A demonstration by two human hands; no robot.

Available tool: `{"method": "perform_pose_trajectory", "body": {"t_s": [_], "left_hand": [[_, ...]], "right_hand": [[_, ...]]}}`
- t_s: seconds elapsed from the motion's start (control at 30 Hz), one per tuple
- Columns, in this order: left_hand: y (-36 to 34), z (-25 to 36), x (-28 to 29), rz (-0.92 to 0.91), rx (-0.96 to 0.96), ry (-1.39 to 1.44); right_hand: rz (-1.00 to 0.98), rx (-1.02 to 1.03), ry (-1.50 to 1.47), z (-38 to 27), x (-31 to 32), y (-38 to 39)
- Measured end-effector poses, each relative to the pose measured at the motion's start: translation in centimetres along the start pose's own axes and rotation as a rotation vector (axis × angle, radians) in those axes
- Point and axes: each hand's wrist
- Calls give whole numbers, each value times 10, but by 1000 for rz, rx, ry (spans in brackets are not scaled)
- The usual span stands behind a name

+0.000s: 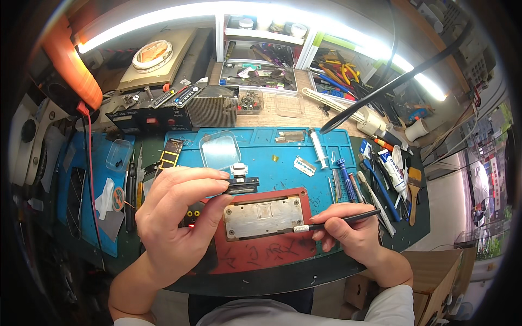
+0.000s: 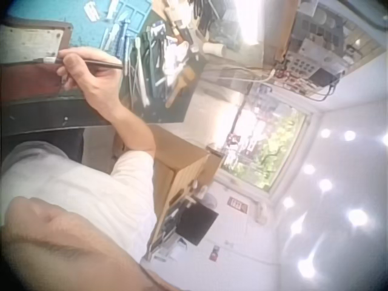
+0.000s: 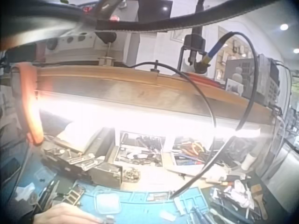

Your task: The person is repairing a small electronic component, likely a camera module. They use tweezers to manipulate parts, apply a substance from a syringe, and use a brush to clean or spread the substance on the component.

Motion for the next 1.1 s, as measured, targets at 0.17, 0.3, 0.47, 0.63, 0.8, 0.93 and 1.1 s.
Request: {"method": "perform_pose_trajectory", "body": {"t_s": [0.17, 0.3, 0.47, 0.63, 0.8, 0.93, 1.1], "left_hand": [[0, 0, 0, 3, -2, 6], [0, -1, -1, 3, -5, 6], [0, -1, -1, 5, -8, 8], [0, 0, -1, 7, -12, 7], [-1, 0, 0, 6, -21, 1], [-1, -1, -1, 8, -24, 5], [-1, -1, -1, 8, -22, 9]], "right_hand": [[-4, 3, -1, 1, 0, -1], [-4, -18, -19, 2, -1, -1], [-4, -14, -17, 3, -2, -1], [8, 16, 10, 6, -4, -2], [7, 23, 43, 7, -3, -2], [21, 33, 49, 5, -7, -3], [10, 32, 52, 5, -5, -3]]}}
Point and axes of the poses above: each hand's wrist, its own y-axis away from the middle knuckle, its own x-axis out of the back of the hand, z = x × y, and after that the axes turned 4 degrees about -z, right-handed
